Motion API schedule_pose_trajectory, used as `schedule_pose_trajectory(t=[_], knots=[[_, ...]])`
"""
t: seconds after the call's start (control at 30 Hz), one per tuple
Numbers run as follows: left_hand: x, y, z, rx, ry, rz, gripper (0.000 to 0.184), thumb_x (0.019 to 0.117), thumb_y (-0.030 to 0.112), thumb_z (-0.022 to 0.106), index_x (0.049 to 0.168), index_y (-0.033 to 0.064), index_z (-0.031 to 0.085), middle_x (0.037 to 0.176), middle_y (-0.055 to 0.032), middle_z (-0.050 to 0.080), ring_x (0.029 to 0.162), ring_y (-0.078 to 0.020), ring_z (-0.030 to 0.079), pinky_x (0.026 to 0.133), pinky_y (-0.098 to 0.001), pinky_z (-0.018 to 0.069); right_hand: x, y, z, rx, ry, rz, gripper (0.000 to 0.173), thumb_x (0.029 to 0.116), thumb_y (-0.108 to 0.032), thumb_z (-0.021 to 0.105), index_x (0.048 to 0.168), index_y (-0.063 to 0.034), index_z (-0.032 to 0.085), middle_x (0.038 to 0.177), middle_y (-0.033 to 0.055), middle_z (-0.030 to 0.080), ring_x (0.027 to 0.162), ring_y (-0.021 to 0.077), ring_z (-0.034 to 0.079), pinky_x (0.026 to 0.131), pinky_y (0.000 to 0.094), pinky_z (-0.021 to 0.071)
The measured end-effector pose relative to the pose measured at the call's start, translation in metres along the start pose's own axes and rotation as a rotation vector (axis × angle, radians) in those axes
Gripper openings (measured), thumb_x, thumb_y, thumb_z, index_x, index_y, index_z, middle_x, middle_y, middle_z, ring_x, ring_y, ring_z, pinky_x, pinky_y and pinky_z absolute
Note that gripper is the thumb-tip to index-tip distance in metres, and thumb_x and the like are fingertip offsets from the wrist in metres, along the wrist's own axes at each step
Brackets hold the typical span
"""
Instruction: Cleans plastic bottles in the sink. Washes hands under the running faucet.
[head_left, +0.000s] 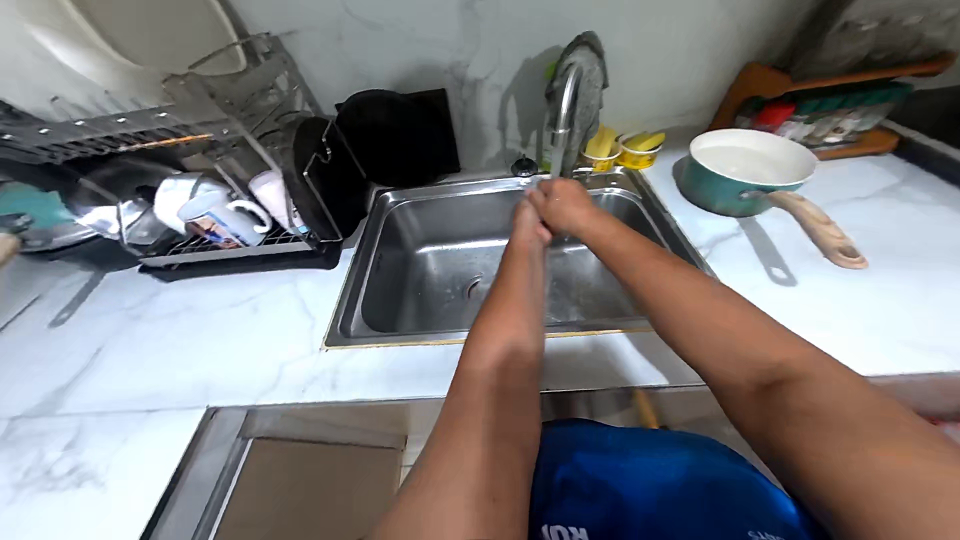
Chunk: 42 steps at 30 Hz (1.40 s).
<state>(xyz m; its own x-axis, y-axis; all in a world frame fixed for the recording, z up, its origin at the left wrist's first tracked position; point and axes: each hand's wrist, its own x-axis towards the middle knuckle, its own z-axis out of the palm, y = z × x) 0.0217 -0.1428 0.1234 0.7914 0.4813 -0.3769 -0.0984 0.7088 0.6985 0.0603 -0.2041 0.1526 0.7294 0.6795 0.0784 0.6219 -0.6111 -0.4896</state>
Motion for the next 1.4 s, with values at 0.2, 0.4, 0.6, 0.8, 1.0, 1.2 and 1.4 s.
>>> schedule_pose_trajectory(t=[0.2, 0.4, 0.6, 0.8, 1.0, 1.2, 1.4], knots=[[-0.029, -0.007, 0.015, 0.120, 0.051, -0.020, 0.032, 0.1109, 0.037, 0.039, 0.098, 0.0125, 0.056, 0.078, -0.0007, 0.051, 0.061, -0.0105, 0.048, 0.055, -0.0258, 0.0435, -0.010, -0.008, -0.014, -0.107, -0.064, 0.237, 0.055, 0.1119, -0.038, 0.040, 0.116, 0.0107, 0.066, 0.123, 0.0353, 0.064, 0.122, 0.0502, 0.060, 0.102, 0.0677, 0.0439], [0.007, -0.028, 0.005, 0.345, 0.136, 0.043, 0.045, 0.1111, 0.041, 0.041, 0.125, 0.0036, 0.060, 0.108, -0.0136, 0.062, 0.087, -0.0220, 0.059, 0.074, -0.0396, 0.0515, -0.010, -0.005, -0.006, 0.034, -0.062, 0.350, 0.051, 0.1093, -0.027, 0.045, 0.149, 0.0026, 0.034, 0.123, 0.0331, 0.063, 0.112, 0.0462, 0.067, 0.093, 0.0612, 0.0538], [0.031, -0.019, -0.015, 0.606, 0.138, 0.119, 0.051, 0.1096, 0.044, 0.045, 0.125, -0.0013, 0.063, 0.114, -0.0211, 0.065, 0.093, -0.0290, 0.065, 0.081, -0.0466, 0.0556, 0.001, 0.010, 0.010, 0.194, -0.049, 0.210, 0.043, 0.1109, -0.026, 0.043, 0.139, 0.0058, 0.046, 0.122, 0.0333, 0.063, 0.110, 0.0469, 0.066, 0.094, 0.0625, 0.0514], [0.030, -0.005, -0.032, 0.463, 0.052, 0.017, 0.041, 0.1085, 0.042, 0.048, 0.123, 0.0051, 0.059, 0.087, -0.0095, 0.060, 0.058, -0.0142, 0.053, 0.052, -0.0281, 0.0477, 0.015, 0.038, 0.011, 0.496, -0.236, 0.026, 0.026, 0.1074, -0.024, 0.056, 0.121, -0.0032, 0.062, 0.097, 0.0154, 0.065, 0.070, 0.0191, 0.062, 0.066, 0.0380, 0.0560], [0.025, -0.004, -0.035, 0.315, 0.024, -0.057, 0.036, 0.1065, 0.040, 0.051, 0.124, 0.0105, 0.061, 0.095, -0.0088, 0.064, 0.067, -0.0145, 0.059, 0.057, -0.0277, 0.0512, 0.016, 0.027, 0.018, 0.267, -0.090, 0.005, 0.032, 0.1006, -0.023, 0.065, 0.119, 0.0026, 0.065, 0.107, 0.0266, 0.069, 0.101, 0.0411, 0.067, 0.090, 0.0625, 0.0513], [0.006, -0.008, -0.015, 0.295, -0.047, -0.001, 0.039, 0.1068, 0.035, 0.052, 0.133, 0.0065, 0.055, 0.120, -0.0128, 0.064, 0.102, -0.0239, 0.063, 0.086, -0.0441, 0.0555, -0.012, 0.004, 0.006, 0.047, -0.038, 0.155, 0.049, 0.1081, -0.034, 0.046, 0.147, -0.0056, 0.051, 0.127, 0.0279, 0.065, 0.119, 0.0468, 0.063, 0.095, 0.0688, 0.0492], [0.016, -0.039, 0.007, 0.355, -0.177, -0.117, 0.038, 0.1099, 0.045, 0.036, 0.099, 0.0135, 0.054, 0.076, -0.0019, 0.057, 0.058, -0.0113, 0.054, 0.049, -0.0286, 0.0480, -0.035, 0.041, -0.018, 0.181, 0.030, 0.300, 0.053, 0.1060, -0.042, 0.049, 0.143, -0.0043, 0.055, 0.130, 0.0236, 0.066, 0.120, 0.0413, 0.064, 0.096, 0.0655, 0.0494]])
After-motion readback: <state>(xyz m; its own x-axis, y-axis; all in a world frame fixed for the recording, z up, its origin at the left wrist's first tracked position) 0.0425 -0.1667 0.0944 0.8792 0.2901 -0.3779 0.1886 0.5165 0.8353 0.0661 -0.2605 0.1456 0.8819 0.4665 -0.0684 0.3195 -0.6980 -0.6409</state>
